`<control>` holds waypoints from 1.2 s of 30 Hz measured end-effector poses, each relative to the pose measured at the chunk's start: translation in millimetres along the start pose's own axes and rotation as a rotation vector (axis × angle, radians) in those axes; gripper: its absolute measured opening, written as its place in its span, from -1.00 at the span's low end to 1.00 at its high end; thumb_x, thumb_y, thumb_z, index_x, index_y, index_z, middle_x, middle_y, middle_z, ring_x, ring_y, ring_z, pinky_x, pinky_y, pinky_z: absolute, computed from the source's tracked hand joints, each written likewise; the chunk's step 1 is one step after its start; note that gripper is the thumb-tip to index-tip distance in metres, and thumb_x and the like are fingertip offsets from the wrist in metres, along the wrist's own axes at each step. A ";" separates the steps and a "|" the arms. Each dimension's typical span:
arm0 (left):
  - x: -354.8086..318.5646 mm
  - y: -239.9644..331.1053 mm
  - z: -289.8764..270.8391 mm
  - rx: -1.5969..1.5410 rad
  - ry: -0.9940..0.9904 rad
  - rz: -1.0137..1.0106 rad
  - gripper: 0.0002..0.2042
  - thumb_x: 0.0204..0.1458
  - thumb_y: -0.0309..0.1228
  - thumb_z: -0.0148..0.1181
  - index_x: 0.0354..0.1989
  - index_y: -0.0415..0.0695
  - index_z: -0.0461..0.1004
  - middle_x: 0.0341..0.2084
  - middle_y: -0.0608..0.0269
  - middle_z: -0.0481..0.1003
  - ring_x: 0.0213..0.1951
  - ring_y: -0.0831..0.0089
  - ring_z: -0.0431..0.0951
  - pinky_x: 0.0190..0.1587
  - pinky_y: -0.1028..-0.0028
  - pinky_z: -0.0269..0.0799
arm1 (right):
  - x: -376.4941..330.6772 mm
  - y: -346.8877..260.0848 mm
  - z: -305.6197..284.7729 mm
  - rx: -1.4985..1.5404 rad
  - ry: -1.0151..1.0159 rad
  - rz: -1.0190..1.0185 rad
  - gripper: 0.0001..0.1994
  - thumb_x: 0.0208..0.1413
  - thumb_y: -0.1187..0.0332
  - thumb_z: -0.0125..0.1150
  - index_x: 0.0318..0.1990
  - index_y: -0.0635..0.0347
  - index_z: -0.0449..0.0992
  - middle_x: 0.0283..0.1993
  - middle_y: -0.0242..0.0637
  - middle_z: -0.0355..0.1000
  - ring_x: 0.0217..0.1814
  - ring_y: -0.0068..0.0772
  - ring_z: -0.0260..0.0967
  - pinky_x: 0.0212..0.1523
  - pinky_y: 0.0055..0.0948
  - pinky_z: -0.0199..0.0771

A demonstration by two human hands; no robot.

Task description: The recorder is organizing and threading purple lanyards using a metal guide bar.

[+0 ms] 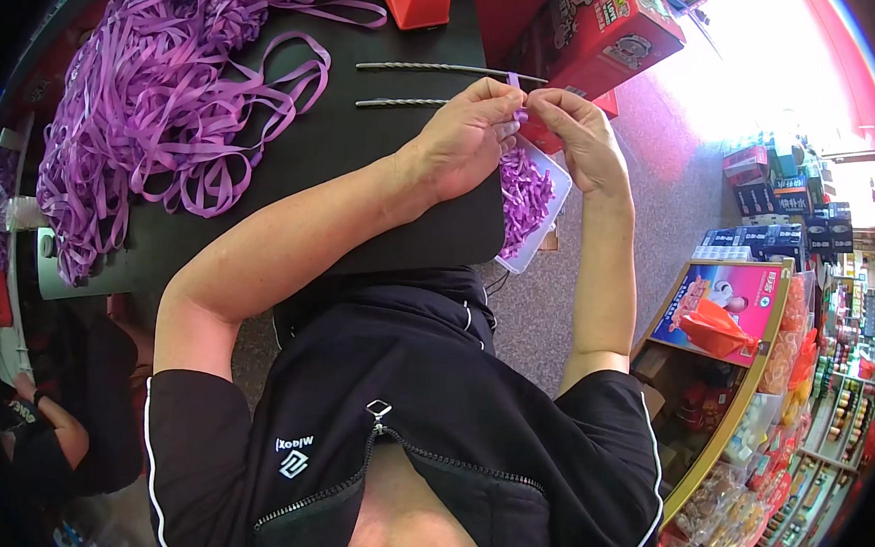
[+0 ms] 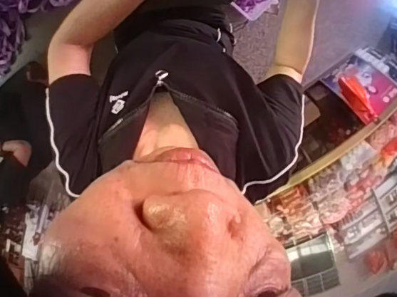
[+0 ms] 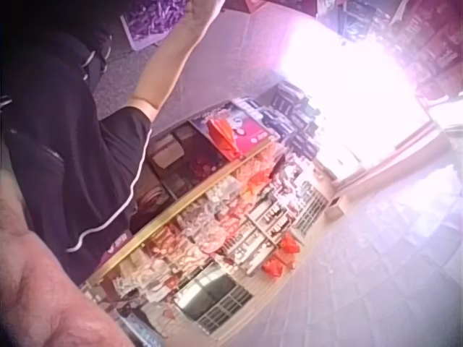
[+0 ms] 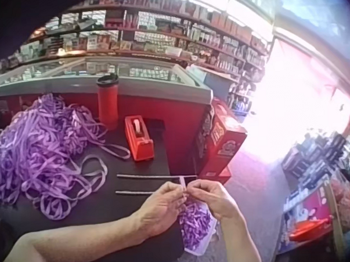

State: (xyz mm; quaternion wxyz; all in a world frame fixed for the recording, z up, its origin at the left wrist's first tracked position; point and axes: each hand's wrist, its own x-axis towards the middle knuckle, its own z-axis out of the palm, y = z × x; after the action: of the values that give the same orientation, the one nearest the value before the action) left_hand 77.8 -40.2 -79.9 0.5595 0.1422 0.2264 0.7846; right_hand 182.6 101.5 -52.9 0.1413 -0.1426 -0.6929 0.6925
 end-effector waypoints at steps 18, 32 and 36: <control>-5.1 5.3 9.0 -0.156 -0.002 -0.045 -0.53 0.22 -0.21 -0.16 0.30 0.09 -0.03 0.29 -0.35 -0.29 0.36 -0.02 -0.30 0.35 0.20 -0.41 | 73.5 -12.7 -30.1 -0.757 -0.363 0.179 -0.79 0.09 0.29 0.14 -0.35 0.30 0.52 -0.48 -0.51 0.39 -0.48 -0.73 0.22 -0.46 -0.62 0.23; -5.1 6.3 6.0 -0.128 0.001 -0.047 -0.52 0.23 -0.20 -0.19 0.32 0.12 -0.08 0.29 -0.32 -0.29 0.36 -0.01 -0.33 0.35 0.20 -0.48 | 53.6 -34.1 21.6 -1.376 0.001 0.261 -0.63 -0.23 0.09 0.13 -0.36 0.20 0.59 -0.39 -0.09 0.51 -0.26 -0.07 0.47 -0.13 -0.21 0.41; -5.4 7.0 8.3 -0.160 0.009 -0.048 -0.54 0.23 -0.20 -0.19 0.30 0.11 -0.03 0.29 -0.31 -0.29 0.36 -0.02 -0.35 0.35 0.20 -0.48 | 55.1 -22.9 2.2 -1.259 -0.010 0.219 -0.61 -0.18 0.05 0.15 -0.33 0.18 0.60 -0.36 -0.07 0.51 -0.25 -0.11 0.48 -0.12 -0.26 0.41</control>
State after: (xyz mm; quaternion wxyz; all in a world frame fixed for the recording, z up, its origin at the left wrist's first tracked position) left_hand 77.9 -45.6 -69.0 0.5866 0.0880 0.1690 0.7872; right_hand 131.0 121.1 -30.1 -0.0442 -0.2650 -0.9492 0.1639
